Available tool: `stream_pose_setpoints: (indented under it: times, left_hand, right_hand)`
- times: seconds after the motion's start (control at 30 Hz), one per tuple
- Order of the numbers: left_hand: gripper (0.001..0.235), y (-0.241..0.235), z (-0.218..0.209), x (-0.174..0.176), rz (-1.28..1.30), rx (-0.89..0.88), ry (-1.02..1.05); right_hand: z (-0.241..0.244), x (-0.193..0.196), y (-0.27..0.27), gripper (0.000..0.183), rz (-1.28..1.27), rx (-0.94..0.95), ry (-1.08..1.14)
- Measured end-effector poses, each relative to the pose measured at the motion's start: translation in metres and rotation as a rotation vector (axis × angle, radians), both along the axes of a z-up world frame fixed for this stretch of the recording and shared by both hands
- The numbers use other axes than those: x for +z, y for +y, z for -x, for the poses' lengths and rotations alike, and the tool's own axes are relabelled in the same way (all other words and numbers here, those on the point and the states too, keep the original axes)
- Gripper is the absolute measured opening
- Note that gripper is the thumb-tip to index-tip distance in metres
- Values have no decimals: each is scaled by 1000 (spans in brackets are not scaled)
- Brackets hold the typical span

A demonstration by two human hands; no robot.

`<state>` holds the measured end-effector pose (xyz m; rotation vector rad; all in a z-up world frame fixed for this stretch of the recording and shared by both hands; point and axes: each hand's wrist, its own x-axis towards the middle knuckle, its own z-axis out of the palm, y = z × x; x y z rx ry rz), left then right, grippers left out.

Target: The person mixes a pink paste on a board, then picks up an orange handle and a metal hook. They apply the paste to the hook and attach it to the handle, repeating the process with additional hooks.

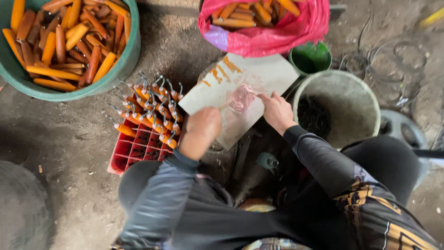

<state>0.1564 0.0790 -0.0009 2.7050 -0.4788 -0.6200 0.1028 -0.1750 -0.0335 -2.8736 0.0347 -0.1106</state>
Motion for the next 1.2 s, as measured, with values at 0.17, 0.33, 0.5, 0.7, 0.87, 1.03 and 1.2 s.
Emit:
stream_pose_setpoints:
  times: [0.17,0.33,0.5,0.7,0.87,1.03,1.2]
  left_hand:
    - [28,22,-30,9,-11,-150,54]
    - [30,2,-40,-13,87,-28,233]
    - [30,-9,-36,-32,101,-72,218]
    - [29,-6,-30,-13,-92,-117,261]
    - [31,6,-32,7,-116,-87,244]
    - [32,11,-38,17,-68,-13,216]
    - [32,6,-42,1,67,42,154]
  right_hand:
    - [29,-1,10,45,58,138,167]
    - [13,16,-6,45,-23,-13,132]
    - [13,13,15,51,-184,-82,134]
    - [24,5,22,55,-26,15,312]
    - [-5,5,17,53,-80,-21,159]
    - [6,-2,41,44,-158,-8,155]
    - [17,-11,8,39,-100,-103,256]
